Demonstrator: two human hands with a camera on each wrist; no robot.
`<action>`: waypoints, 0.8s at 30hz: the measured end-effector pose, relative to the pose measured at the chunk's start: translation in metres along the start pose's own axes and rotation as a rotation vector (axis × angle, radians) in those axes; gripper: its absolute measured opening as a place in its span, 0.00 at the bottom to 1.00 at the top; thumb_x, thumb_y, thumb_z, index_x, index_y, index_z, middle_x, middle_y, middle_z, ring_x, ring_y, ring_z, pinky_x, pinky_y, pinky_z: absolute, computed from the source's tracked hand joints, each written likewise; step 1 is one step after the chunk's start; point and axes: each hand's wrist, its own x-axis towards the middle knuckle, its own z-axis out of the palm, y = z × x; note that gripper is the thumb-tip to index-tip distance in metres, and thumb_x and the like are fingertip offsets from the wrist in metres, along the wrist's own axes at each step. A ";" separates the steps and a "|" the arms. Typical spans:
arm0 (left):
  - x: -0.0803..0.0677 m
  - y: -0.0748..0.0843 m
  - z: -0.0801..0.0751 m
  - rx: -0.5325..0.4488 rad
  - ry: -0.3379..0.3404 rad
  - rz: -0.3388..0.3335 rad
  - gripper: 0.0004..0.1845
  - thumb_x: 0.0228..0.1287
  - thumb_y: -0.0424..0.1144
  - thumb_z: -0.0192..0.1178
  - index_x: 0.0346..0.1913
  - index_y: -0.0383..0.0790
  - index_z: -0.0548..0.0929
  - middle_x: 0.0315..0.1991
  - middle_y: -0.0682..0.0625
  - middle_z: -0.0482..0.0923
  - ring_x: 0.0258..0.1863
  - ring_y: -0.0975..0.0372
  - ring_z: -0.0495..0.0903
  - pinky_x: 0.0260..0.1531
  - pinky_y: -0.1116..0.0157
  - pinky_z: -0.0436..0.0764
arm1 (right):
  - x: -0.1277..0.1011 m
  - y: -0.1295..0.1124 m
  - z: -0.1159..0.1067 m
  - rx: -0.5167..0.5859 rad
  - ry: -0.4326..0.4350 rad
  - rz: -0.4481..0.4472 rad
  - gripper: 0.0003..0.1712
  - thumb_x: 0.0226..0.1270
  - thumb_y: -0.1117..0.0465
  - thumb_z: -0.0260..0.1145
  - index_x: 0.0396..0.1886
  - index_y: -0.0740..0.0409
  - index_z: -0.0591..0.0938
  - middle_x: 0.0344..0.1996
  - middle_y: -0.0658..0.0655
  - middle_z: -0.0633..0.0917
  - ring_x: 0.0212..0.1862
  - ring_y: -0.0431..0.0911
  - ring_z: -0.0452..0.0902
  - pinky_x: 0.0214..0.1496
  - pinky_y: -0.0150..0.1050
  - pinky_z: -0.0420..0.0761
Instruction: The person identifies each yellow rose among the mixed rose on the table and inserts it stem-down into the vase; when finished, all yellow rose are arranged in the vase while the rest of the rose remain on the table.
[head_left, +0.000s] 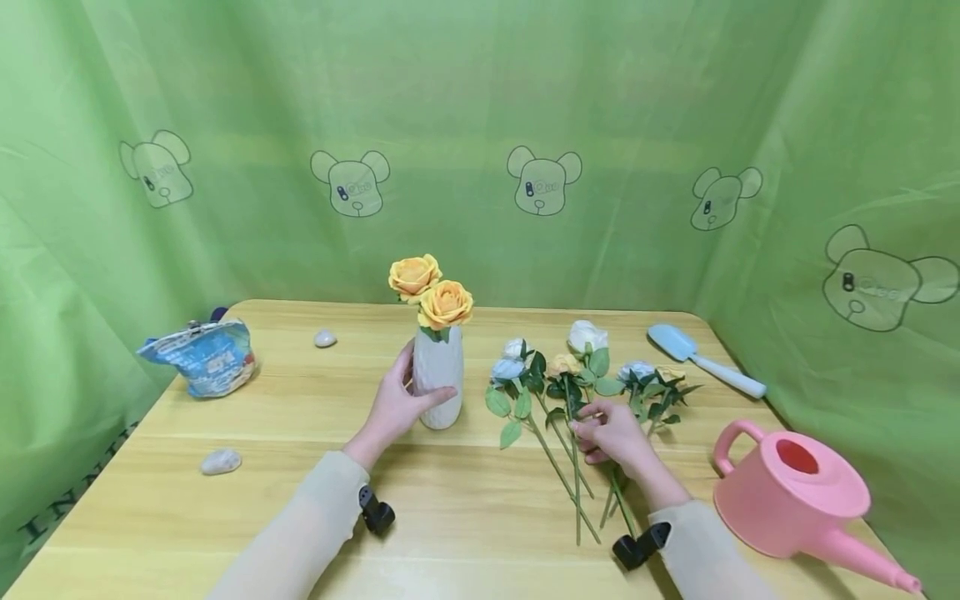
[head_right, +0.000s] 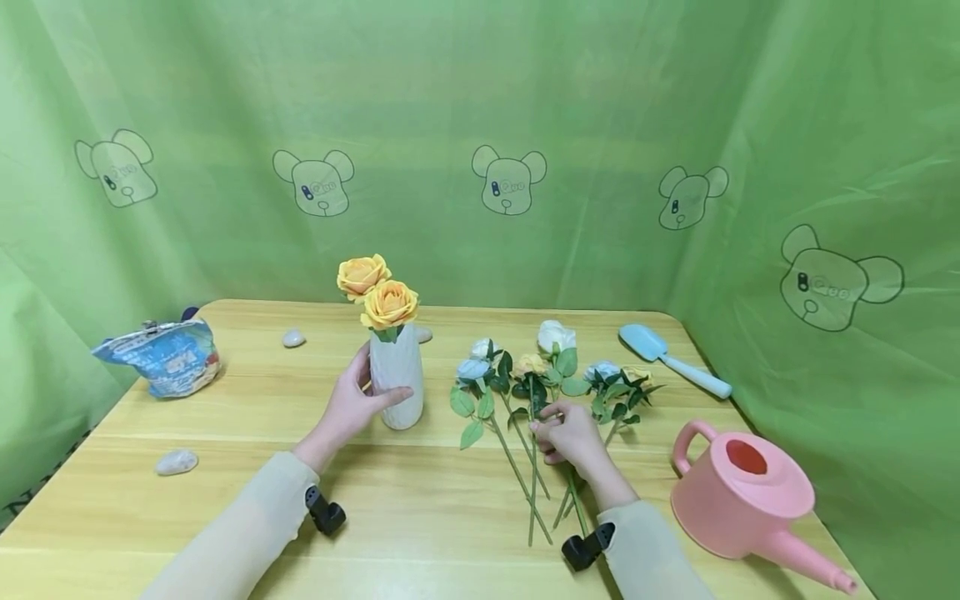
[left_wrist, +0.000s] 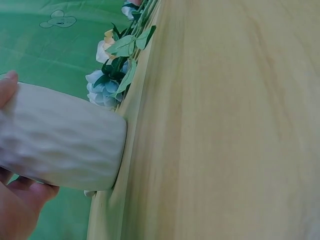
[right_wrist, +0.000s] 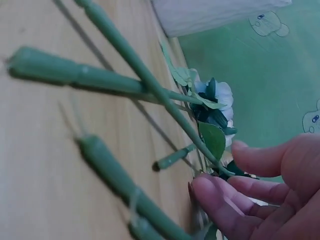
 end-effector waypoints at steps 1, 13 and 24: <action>0.000 0.000 0.000 0.001 -0.001 -0.001 0.50 0.46 0.45 0.74 0.71 0.53 0.55 0.65 0.52 0.63 0.62 0.56 0.65 0.60 0.53 0.66 | 0.001 0.000 0.001 -0.005 0.002 0.013 0.22 0.61 0.67 0.64 0.52 0.73 0.70 0.32 0.64 0.80 0.26 0.50 0.80 0.27 0.45 0.83; 0.001 0.000 -0.001 0.008 -0.001 0.004 0.50 0.46 0.46 0.74 0.71 0.55 0.55 0.64 0.53 0.64 0.61 0.57 0.65 0.60 0.53 0.67 | 0.009 -0.001 0.008 0.015 0.004 0.082 0.24 0.57 0.71 0.66 0.53 0.72 0.71 0.31 0.63 0.80 0.26 0.49 0.78 0.28 0.43 0.84; 0.001 -0.002 -0.001 0.013 0.001 -0.007 0.50 0.45 0.46 0.74 0.71 0.55 0.55 0.64 0.53 0.64 0.62 0.56 0.65 0.59 0.53 0.67 | 0.006 -0.014 -0.003 0.149 0.026 0.069 0.25 0.58 0.74 0.63 0.55 0.72 0.67 0.30 0.63 0.79 0.24 0.47 0.78 0.28 0.43 0.84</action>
